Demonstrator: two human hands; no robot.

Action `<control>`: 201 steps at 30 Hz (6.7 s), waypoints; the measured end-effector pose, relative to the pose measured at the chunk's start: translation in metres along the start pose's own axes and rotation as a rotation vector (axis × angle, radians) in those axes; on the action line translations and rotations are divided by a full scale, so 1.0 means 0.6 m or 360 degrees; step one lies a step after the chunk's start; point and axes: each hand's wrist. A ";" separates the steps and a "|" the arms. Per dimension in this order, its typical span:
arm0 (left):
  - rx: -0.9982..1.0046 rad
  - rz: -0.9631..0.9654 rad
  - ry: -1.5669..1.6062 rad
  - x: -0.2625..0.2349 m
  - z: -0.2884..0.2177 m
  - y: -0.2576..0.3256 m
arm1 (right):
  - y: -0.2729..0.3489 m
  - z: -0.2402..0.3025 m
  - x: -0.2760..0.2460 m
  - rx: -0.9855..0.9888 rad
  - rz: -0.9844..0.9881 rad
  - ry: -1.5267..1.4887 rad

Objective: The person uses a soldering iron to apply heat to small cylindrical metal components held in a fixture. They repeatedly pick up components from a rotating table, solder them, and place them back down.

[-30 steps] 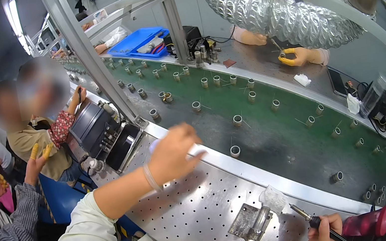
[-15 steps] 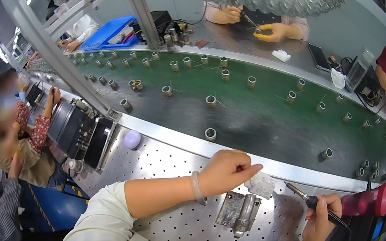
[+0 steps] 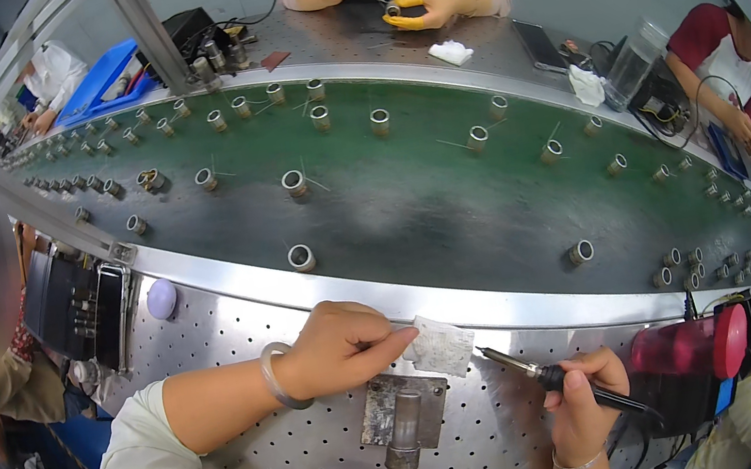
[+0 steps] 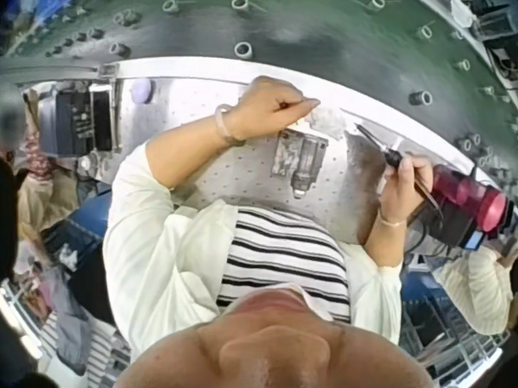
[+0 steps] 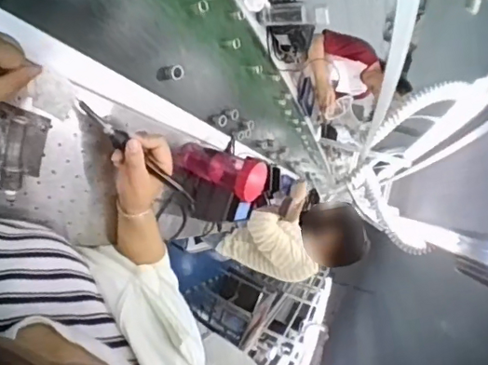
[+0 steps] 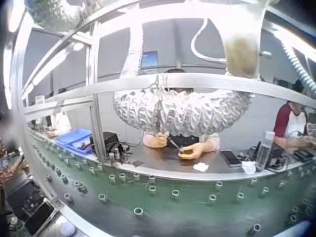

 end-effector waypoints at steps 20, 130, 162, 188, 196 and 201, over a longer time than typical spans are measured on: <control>-0.0036 -0.0426 -0.1495 -0.125 0.035 0.002 | 0.005 0.003 0.003 0.0003 -0.0082 0.0100; -0.0724 0.0921 0.1691 -0.023 -0.028 -0.007 | 0.017 0.024 0.002 -0.0263 0.0305 -0.0387; -0.0964 0.0662 0.1636 -0.005 -0.062 0.011 | 0.026 0.015 0.007 -0.0359 0.0448 -0.0233; -0.0703 0.0694 0.1529 -0.005 -0.052 0.010 | 0.017 0.010 -0.007 -0.0322 0.0783 -0.0252; -0.0579 0.0684 0.1505 -0.003 -0.046 0.012 | 0.014 0.006 -0.009 -0.0477 0.0829 -0.0225; -0.0555 0.0680 0.1503 -0.002 -0.045 0.011 | 0.009 0.000 -0.012 -0.0481 0.0845 -0.0292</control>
Point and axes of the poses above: each hand's wrist, its own y-axis away from the middle knuckle, its own x-axis out of the palm, z = x × y
